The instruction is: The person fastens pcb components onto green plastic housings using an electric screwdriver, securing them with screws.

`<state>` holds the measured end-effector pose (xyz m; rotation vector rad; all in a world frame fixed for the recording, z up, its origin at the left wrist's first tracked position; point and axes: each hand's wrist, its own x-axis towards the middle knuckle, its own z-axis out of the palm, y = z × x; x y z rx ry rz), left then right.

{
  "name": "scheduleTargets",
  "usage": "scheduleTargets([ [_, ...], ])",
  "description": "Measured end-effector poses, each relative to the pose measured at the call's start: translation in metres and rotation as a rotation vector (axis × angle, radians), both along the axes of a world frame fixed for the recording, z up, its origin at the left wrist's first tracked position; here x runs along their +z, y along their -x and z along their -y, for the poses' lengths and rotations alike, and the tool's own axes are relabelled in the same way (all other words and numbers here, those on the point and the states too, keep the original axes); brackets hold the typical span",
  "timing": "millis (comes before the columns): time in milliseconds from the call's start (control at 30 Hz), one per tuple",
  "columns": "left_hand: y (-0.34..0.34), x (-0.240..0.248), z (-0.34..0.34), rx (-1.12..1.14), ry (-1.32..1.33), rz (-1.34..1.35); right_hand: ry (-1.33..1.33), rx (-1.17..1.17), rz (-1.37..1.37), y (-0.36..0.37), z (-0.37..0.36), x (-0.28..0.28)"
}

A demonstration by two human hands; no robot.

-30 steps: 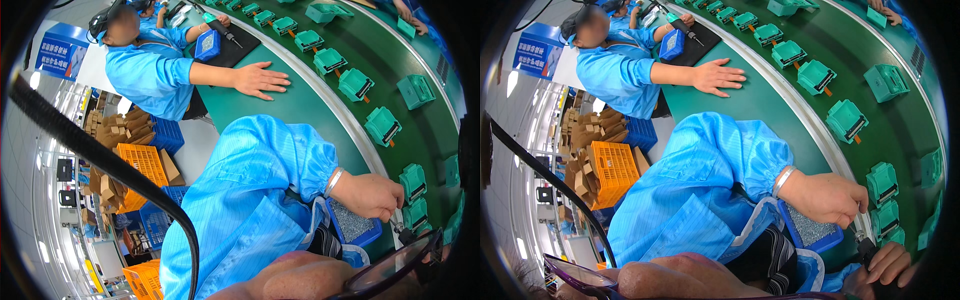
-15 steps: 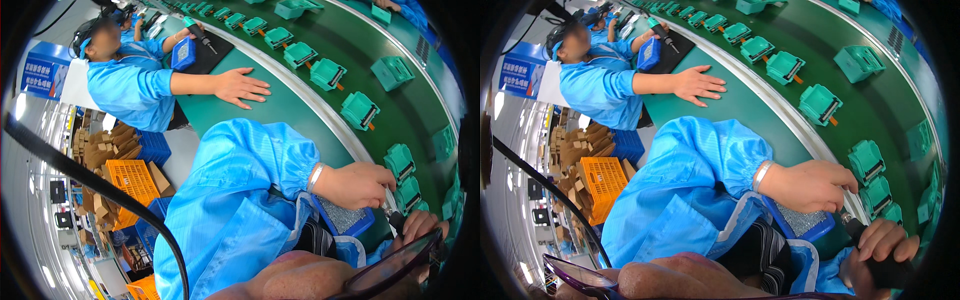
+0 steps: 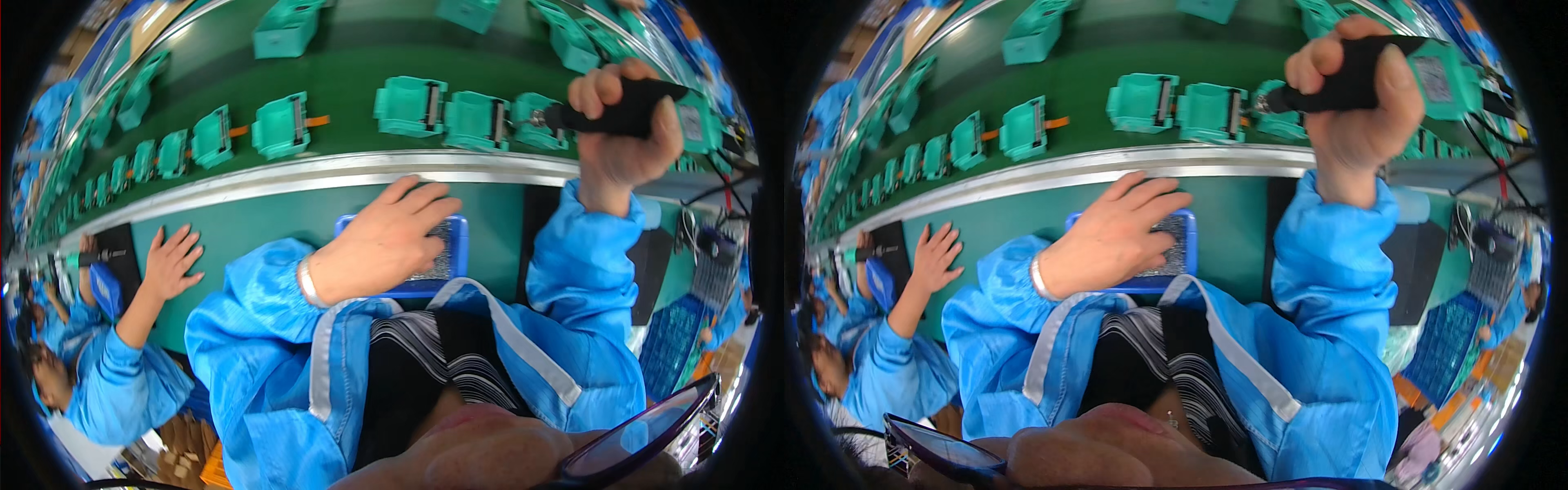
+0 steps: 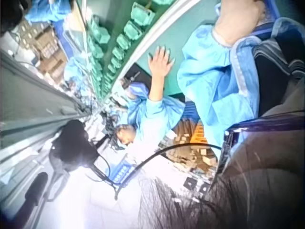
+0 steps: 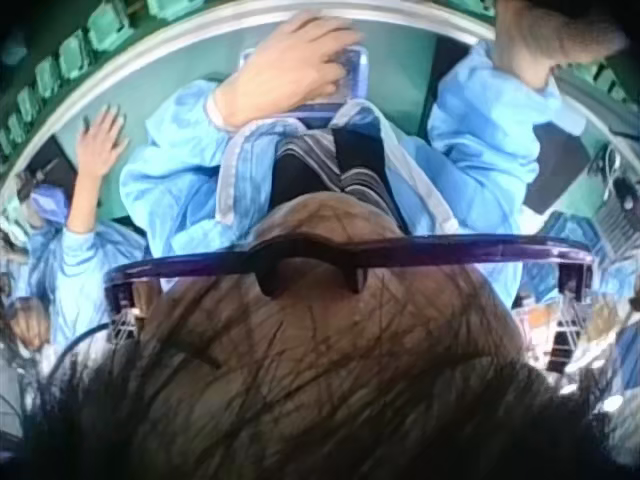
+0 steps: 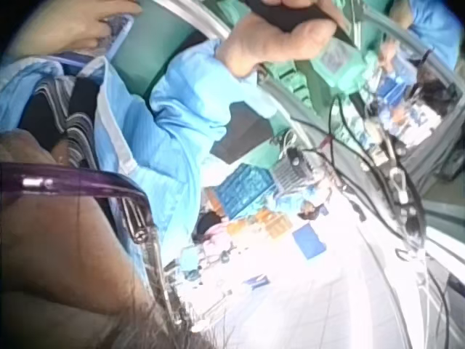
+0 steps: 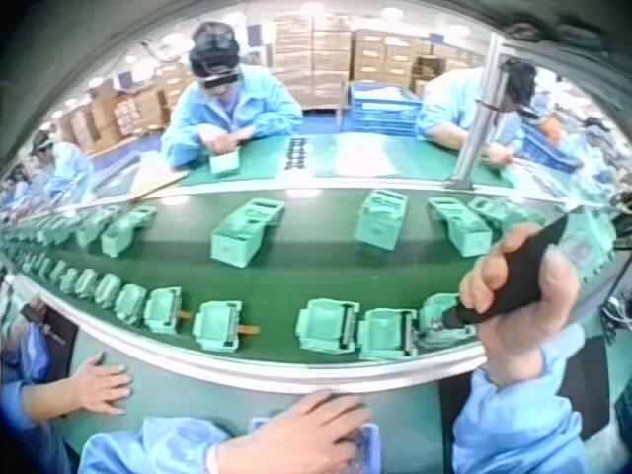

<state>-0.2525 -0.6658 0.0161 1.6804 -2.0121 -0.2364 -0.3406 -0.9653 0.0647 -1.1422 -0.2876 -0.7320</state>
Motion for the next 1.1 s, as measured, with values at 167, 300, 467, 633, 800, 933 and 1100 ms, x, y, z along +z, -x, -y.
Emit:
scheduleTargets([
  [167, 0.004, -0.004, 0.004, 0.05, -0.006, 0.054, -0.108, -0.054, -0.017, -0.001, 0.011, -0.018],
  [300, 0.008, -0.001, 0.01, 0.065, -0.057, -0.028, -0.091, -0.212, -0.054, -0.01, -0.014, -0.014],
  [467, 0.01, 0.001, 0.014, 0.081, -0.076, -0.009, -0.083, -0.149, -0.068, -0.011, -0.017, -0.021],
  [633, 0.01, -0.002, 0.017, 0.069, -0.048, 0.004, -0.075, -0.125, -0.064, -0.014, -0.016, -0.028],
  [800, 0.014, -0.004, 0.02, 0.082, -0.024, -0.014, -0.105, -0.096, -0.063, -0.013, -0.014, -0.032],
  [933, 0.01, 0.005, 0.02, 0.061, -0.056, -0.039, -0.149, -0.087, -0.063, -0.009, -0.016, -0.028],
  [1100, 0.01, -0.002, 0.016, 0.128, 0.004, -0.156, -0.36, 0.01, -0.093, 0.011, -0.046, 0.014],
])
